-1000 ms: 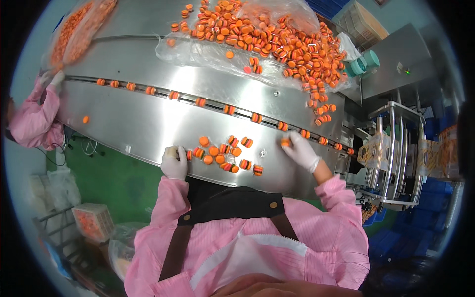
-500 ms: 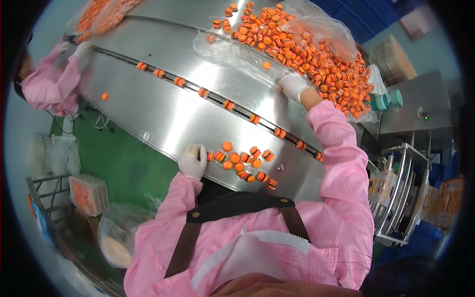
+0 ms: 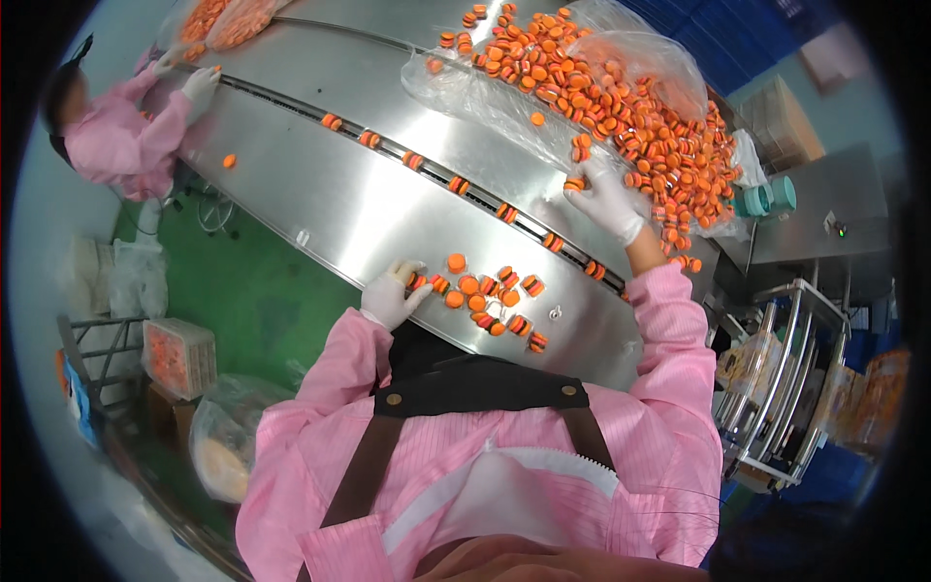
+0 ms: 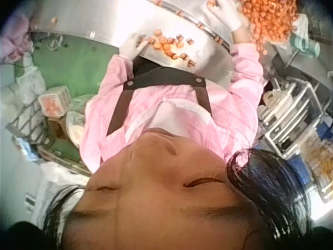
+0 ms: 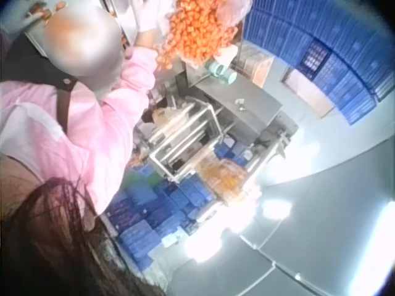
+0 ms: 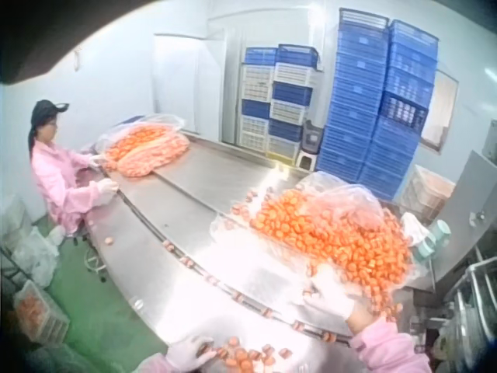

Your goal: The person picks up small, round, orange and black striped candies from a pile on a stainless steel table and places them onto a moving conveyor belt. The candies are arranged in a single file line as they travel along the belt. The person wears white gloves and a pink jacket while performing this repetitive assembly task.

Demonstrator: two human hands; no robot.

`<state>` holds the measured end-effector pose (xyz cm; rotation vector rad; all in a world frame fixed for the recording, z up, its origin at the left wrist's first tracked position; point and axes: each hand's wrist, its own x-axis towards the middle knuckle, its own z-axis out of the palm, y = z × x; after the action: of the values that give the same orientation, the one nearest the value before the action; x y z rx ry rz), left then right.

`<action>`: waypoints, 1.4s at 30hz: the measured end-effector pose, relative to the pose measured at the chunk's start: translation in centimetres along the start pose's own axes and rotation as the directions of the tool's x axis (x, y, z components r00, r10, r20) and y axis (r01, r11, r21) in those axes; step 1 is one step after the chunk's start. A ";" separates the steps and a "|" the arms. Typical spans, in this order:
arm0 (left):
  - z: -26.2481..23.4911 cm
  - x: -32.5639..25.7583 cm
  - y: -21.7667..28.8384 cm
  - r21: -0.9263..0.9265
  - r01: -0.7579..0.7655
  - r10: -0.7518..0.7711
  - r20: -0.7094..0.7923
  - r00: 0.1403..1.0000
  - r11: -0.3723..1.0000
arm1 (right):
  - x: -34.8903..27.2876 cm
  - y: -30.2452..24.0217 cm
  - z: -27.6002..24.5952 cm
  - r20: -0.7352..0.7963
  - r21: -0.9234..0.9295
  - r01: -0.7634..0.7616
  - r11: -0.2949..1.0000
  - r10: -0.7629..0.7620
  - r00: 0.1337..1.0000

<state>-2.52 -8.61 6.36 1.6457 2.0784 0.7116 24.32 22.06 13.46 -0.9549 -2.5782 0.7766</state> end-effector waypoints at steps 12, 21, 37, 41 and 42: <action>-8.0 14.0 -13.6 -0.666 0.050 -0.351 -0.326 0.878 0.744 | -27.5 0.3 2.2 -0.057 0.815 -0.308 0.491 0.597 0.800; -6.7 27.5 -20.8 -0.560 0.397 -0.547 -0.122 0.828 0.727 | -35.8 -2.8 4.3 -0.208 0.916 -0.162 0.366 0.780 0.590; 17.8 10.7 21.6 -0.388 -0.742 0.837 0.293 0.463 0.546 | -38.0 -1.9 7.1 -0.283 0.956 0.203 0.209 0.838 0.466; 22.7 6.3 28.9 -0.245 -0.884 0.828 0.510 0.232 0.399 | -38.5 -2.2 7.2 -0.395 0.911 0.316 0.265 0.782 0.482; 23.7 6.1 29.5 -0.177 -0.901 0.769 0.600 0.220 0.396 | -38.5 -2.7 7.2 -0.375 0.917 0.315 0.245 0.797 0.473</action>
<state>32.87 6.06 5.51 2.6912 0.6252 0.1130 48.34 -8.13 6.29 -0.9625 -0.6209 1.2700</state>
